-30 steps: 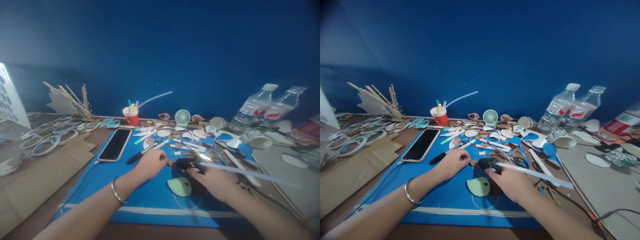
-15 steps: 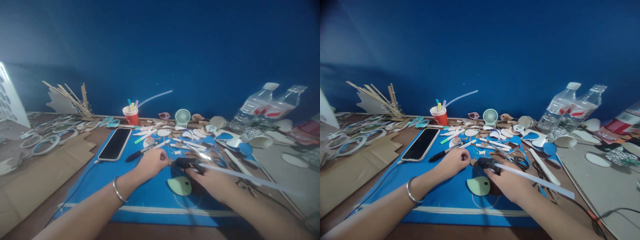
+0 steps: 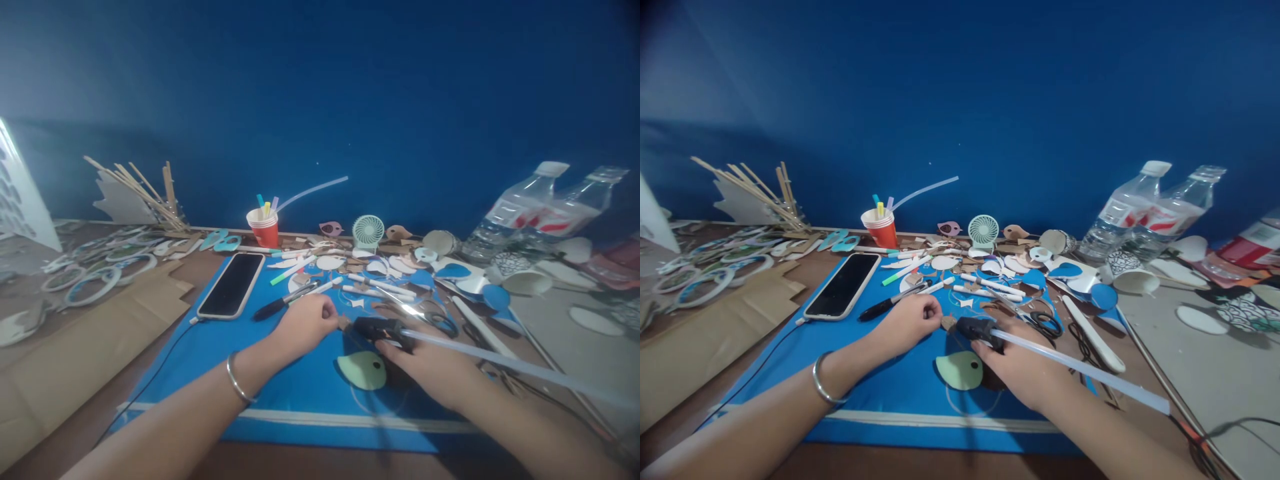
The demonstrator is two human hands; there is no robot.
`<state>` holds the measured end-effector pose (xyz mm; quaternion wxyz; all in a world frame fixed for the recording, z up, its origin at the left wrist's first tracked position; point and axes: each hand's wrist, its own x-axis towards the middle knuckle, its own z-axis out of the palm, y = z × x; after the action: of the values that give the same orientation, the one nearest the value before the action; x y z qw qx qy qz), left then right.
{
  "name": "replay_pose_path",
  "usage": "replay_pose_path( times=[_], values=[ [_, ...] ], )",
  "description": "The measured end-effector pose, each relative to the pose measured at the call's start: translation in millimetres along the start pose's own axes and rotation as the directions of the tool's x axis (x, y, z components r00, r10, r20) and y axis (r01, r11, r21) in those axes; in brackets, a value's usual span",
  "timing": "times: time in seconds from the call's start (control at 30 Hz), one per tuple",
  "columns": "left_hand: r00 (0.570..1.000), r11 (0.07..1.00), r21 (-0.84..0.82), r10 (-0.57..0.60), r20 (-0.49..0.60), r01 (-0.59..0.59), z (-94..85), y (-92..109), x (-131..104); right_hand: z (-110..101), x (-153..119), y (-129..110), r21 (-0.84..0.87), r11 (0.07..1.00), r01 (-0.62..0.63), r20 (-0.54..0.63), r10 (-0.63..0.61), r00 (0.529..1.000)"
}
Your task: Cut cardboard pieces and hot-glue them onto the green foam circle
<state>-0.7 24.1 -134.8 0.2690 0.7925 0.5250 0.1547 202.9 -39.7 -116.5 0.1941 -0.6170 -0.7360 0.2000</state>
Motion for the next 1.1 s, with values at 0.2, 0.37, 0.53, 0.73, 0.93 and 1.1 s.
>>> replay_pose_path(
  times=[0.2, 0.37, 0.53, 0.73, 0.93, 1.1],
  values=[
    [1.0, 1.0, -0.001, -0.004, 0.005, 0.004, 0.5, -0.2, -0.8, -2.5, -0.3, -3.1, -0.009, 1.0, 0.008, -0.009, -0.008, 1.0],
    [1.0, 1.0, -0.005, -0.016, 0.015, 0.016, 0.2, 0.3, -0.3, -1.6, -1.8, 0.1, -0.019, 0.999, -0.034, 0.012, 0.035, 0.999],
    [1.0, 1.0, -0.004, -0.017, 0.016, 0.017, 0.0, 0.6, -0.1, 0.9, -3.9, 3.3, -0.019, 0.999, -0.042, 0.015, 0.042, 0.999],
    [1.0, 1.0, -0.009, -0.02, 0.016, 0.02, 0.4, 0.0, 0.4, 4.2, -3.8, 6.5, -0.018, 0.999, -0.037, 0.026, 0.037, 0.999],
    [1.0, 1.0, -0.007, -0.011, 0.012, 0.011, 1.8, -2.1, 0.8, 3.8, -2.7, 3.3, -0.044, 0.999, -0.005, 0.004, 0.005, 1.0],
    [1.0, 1.0, -0.01, -0.015, 0.011, 0.015, 2.2, -2.3, 0.3, 3.5, -3.1, 2.6, -0.05, 0.999, -0.017, -0.006, 0.016, 1.0]
  ],
)
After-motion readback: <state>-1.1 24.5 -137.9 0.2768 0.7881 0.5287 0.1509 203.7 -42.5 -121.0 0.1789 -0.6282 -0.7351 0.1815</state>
